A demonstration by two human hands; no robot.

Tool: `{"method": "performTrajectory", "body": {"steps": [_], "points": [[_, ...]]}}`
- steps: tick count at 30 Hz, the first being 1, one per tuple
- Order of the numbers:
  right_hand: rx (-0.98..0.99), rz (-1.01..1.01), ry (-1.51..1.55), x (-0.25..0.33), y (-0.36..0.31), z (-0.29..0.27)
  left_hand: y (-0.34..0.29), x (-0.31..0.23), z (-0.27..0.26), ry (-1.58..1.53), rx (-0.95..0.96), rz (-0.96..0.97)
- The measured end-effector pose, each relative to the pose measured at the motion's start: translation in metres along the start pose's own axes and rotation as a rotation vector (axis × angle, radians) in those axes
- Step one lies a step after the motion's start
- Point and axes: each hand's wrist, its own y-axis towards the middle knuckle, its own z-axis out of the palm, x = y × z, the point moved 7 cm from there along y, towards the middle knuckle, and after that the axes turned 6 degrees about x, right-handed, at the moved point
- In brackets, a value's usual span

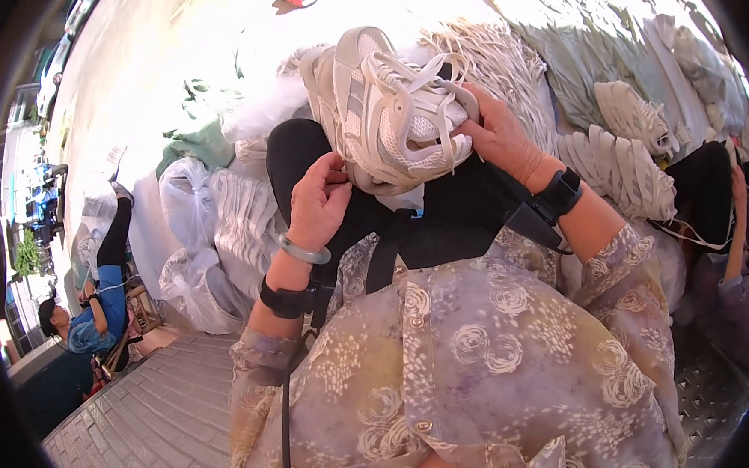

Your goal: Thread laces through the eyelets of a shoe.

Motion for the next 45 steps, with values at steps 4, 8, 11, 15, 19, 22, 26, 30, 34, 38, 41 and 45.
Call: {"method": "performTrajectory", "body": {"steps": [4, 8, 11, 15, 19, 22, 26, 30, 34, 38, 41, 45], "points": [[0.109, 0.037, -0.423, 0.021, -0.017, 0.019, -0.007, -0.009, 0.008, -0.083, 0.125, 0.064], [0.081, -0.002, -0.637, 0.016, 0.002, 0.042, -0.014, -0.01, 0.013, 0.039, 0.109, 0.059], [0.127, 0.048, -0.662, 0.012, 0.009, 0.045, -0.008, -0.021, 0.019, 0.236, -0.017, 0.086], [0.162, 0.049, -0.432, 0.015, 0.013, 0.037, -0.003, -0.029, 0.026, 0.256, -0.006, 0.098], [0.277, -0.034, -0.659, 0.001, 0.028, 0.055, -0.002, -0.016, 0.006, 0.244, 0.086, 0.083], [0.223, -0.083, -0.549, -0.006, 0.03, 0.046, 0.0, 0.001, -0.005, -0.125, 0.254, -0.057], [0.142, -0.009, -0.437, -0.005, 0.022, 0.016, 0.02, 0.011, -0.001, -0.397, 0.23, -0.126], [0.064, -0.034, -0.155, 0.011, 0.021, -0.009, 0.034, 0.009, -0.004, -0.388, 0.11, -0.058], [-0.004, -0.027, -0.142, 0.024, 0.032, -0.035, 0.042, 0.03, -0.012, -0.149, 0.056, -0.064], [-0.047, 0.128, -0.184, -0.011, 0.011, -0.049, 0.04, 0.019, -0.009, -0.044, 0.066, -0.047], [-0.007, 0.182, -0.19, -0.017, -0.003, -0.044, 0.027, -0.016, -0.004, -0.003, 0.038, 0.002], [-0.038, 0.128, -0.179, -0.009, -0.004, -0.034, 0.008, -0.027, 0.003, 0.064, 0.147, -0.027]]}}
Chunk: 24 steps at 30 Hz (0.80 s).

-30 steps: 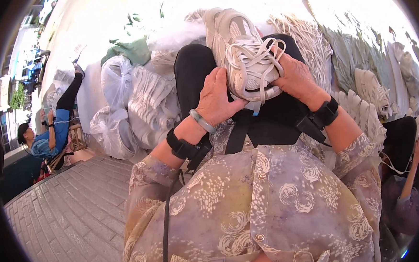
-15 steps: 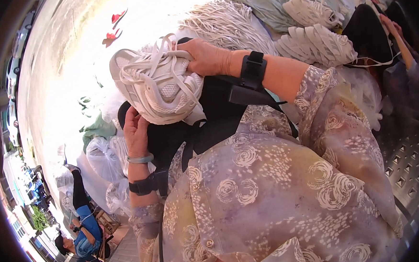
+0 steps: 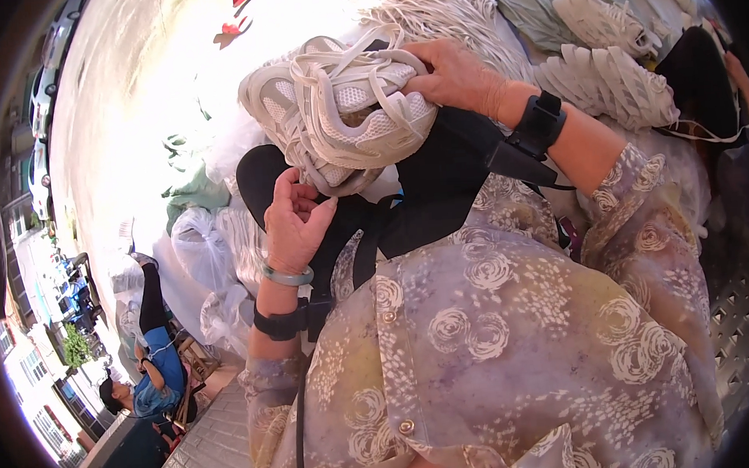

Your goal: Thread laces through the eyelets of a shoe.

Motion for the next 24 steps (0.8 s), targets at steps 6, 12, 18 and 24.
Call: {"method": "performTrajectory", "body": {"steps": [6, 12, 18, 24], "points": [[0.211, -0.105, -0.131, 0.022, -0.009, 0.019, 0.005, -0.008, 0.015, 0.43, -0.1, 0.14], [0.265, -0.06, 0.017, 0.019, -0.005, 0.023, 0.0, -0.014, 0.013, 0.511, -0.175, 0.142], [0.168, 0.131, 0.395, 0.008, -0.019, 0.013, -0.009, -0.054, 0.002, 0.451, -0.267, 0.13], [0.073, -0.003, 0.191, 0.012, -0.042, 0.001, 0.003, -0.067, -0.006, 0.504, -0.268, 0.227]]}}
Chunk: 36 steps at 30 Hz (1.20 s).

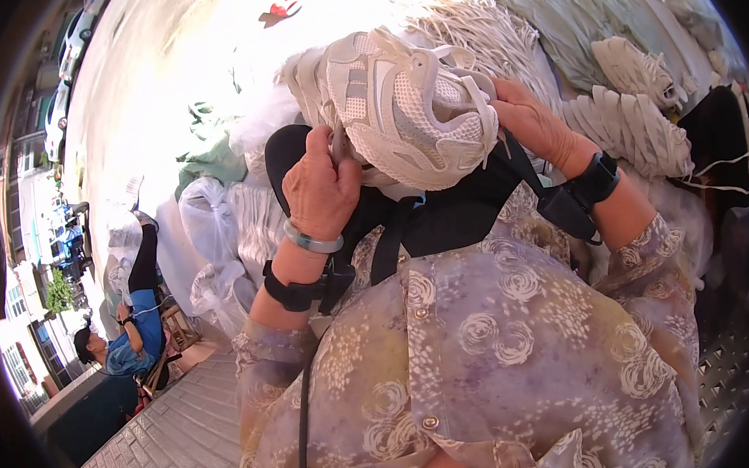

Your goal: Thread laces through the eyelets of a shoe.

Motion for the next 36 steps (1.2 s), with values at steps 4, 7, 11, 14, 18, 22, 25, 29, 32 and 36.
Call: {"method": "performTrajectory", "body": {"steps": [4, 7, 11, 14, 18, 22, 25, 29, 32, 36], "points": [[-0.067, -0.013, 0.178, -0.007, -0.009, -0.009, 0.011, -0.006, -0.01, 0.014, -0.109, 0.052], [-0.104, -0.28, -0.328, 0.006, -0.021, -0.017, 0.025, -0.012, -0.009, 0.05, -0.14, 0.071], [-0.044, 0.028, 0.062, 0.002, -0.006, 0.0, 0.029, -0.003, 0.007, -0.022, -0.025, 0.082], [-0.07, 0.016, -0.013, 0.004, -0.005, -0.003, 0.03, 0.006, 0.007, -0.154, 0.069, 0.035], [-0.1, 0.041, -0.038, 0.019, -0.003, 0.0, 0.016, 0.032, 0.023, -0.845, 0.169, -0.109], [-0.05, 0.087, -0.098, 0.041, 0.0, 0.005, 0.01, 0.046, 0.033, -1.133, 0.216, -0.361], [-0.148, -0.194, -0.336, 0.055, 0.004, 0.013, 0.013, 0.044, 0.032, -1.161, 0.206, -0.332], [-0.149, -0.133, -0.654, 0.053, 0.013, 0.026, 0.012, 0.045, 0.035, -1.113, 0.149, -0.36], [0.004, -0.026, -0.629, 0.042, 0.03, 0.032, 0.015, 0.046, 0.026, -0.725, 0.139, -0.251], [0.068, 0.072, -0.684, 0.035, 0.036, 0.025, 0.021, 0.039, 0.022, -0.384, 0.239, -0.163]]}}
